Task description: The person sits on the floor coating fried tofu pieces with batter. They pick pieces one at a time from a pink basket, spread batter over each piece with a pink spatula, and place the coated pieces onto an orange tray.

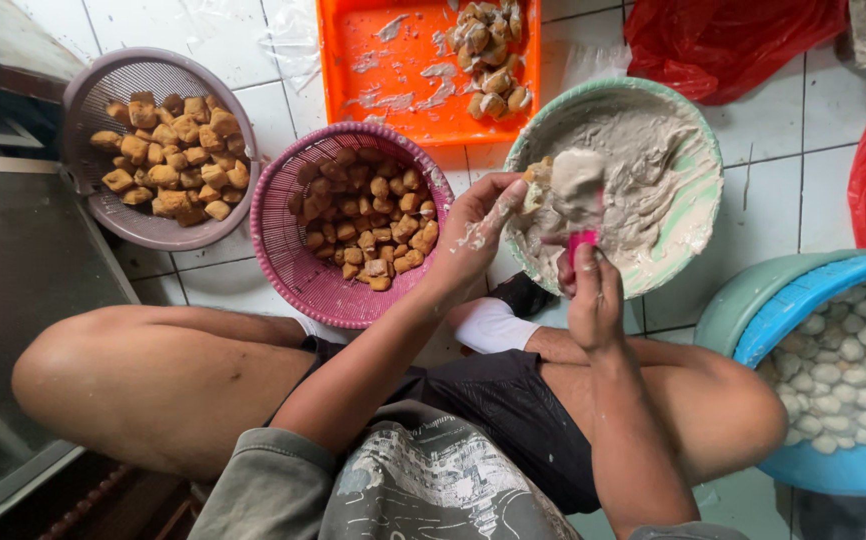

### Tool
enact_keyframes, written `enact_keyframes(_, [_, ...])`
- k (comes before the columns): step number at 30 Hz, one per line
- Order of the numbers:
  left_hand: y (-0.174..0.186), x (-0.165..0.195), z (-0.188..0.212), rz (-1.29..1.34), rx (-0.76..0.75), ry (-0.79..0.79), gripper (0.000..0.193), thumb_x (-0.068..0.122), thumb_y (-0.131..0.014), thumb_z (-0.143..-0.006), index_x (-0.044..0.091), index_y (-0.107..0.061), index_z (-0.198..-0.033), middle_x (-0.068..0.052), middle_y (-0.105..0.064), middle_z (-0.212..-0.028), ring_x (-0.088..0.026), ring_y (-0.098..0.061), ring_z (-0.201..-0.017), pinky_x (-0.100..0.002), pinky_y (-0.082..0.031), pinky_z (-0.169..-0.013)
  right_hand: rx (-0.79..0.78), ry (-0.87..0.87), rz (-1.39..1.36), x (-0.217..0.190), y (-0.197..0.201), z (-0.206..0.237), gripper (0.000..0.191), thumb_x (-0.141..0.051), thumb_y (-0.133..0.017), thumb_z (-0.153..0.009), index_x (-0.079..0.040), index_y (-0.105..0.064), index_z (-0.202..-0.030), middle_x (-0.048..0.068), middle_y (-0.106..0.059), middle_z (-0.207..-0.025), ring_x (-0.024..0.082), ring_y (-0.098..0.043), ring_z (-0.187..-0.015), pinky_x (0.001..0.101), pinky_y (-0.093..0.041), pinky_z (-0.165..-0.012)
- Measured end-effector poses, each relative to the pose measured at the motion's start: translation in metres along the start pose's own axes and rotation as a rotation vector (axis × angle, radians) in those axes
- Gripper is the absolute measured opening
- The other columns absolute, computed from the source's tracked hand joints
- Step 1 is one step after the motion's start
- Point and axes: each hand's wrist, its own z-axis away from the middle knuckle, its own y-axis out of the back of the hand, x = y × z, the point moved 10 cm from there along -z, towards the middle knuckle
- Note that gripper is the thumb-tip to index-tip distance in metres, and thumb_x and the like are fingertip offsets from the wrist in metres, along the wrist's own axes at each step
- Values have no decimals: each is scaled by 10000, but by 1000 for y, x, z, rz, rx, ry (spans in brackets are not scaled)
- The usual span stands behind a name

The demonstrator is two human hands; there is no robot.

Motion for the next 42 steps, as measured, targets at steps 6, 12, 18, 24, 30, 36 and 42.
enact_keyframes(6, [-15,35,8,30,-114,17,435,316,-598,-1041,25,-594,-1365,-8,-662,-1215,-81,-609,-1114,-261,-485,-998,13,409,520,-53,-7,3,401,-301,-397,-1188,-2,-662,-1220,69,-531,-938,171,-524,-843,319,-425,-752])
enact_keyframes(12, [-21,49,11,-5,-264,-14,480,209,-706,-1018,7,-569,-1432,-46,-640,-1314,-138,-579,-1205,-285,-476,-1083,175,338,677,-67,15,3,280,-196,-532,-1103,7,-651,-1254,157,-555,-953,306,-577,-809,410,-471,-722])
enact_keyframes(18, [8,27,-4,-106,-75,-100,367,97,-781,-954,-12,-632,-1271,-64,-704,-1210,-159,-651,-1129,-331,-535,-1026,194,622,839,-87,2,17,227,-139,-597,-1097,-5,-654,-1271,171,-581,-1037,370,-609,-956,452,-498,-850])
enact_keyframes(24, [83,-57,0,109,389,96,318,203,-730,-936,56,-651,-1207,-48,-709,-1166,-140,-652,-1092,-287,-501,-912,247,370,736,-49,39,-8,219,-156,-563,-1106,11,-649,-1218,161,-616,-1027,345,-612,-942,441,-496,-845])
enact_keyframes(30, [83,-74,-72,-148,364,190,571,384,-702,-966,-22,-618,-1358,-184,-670,-1294,-269,-564,-1116,-403,-402,-944,275,101,238,4,63,-21,301,-246,-485,-1141,-31,-687,-1199,-41,-470,-829,68,-418,-746,268,-373,-660])
enact_keyframes(36, [102,11,-107,-259,320,-124,762,351,-664,-991,-8,-312,-1562,-199,-355,-1602,-277,-340,-1499,-386,-245,-1231,257,-156,105,52,78,-25,280,-231,-511,-1124,-39,-686,-1229,-37,-476,-763,58,-415,-622,264,-351,-535])
enact_keyframes(42, [196,11,-4,-490,558,-154,413,347,-588,-1047,26,-730,-1265,-97,-708,-1341,-167,-646,-1230,-297,-441,-1087,129,-141,894,93,62,-36,289,-123,-581,-976,-31,-647,-1243,272,-711,-932,429,-695,-890,494,-537,-783])
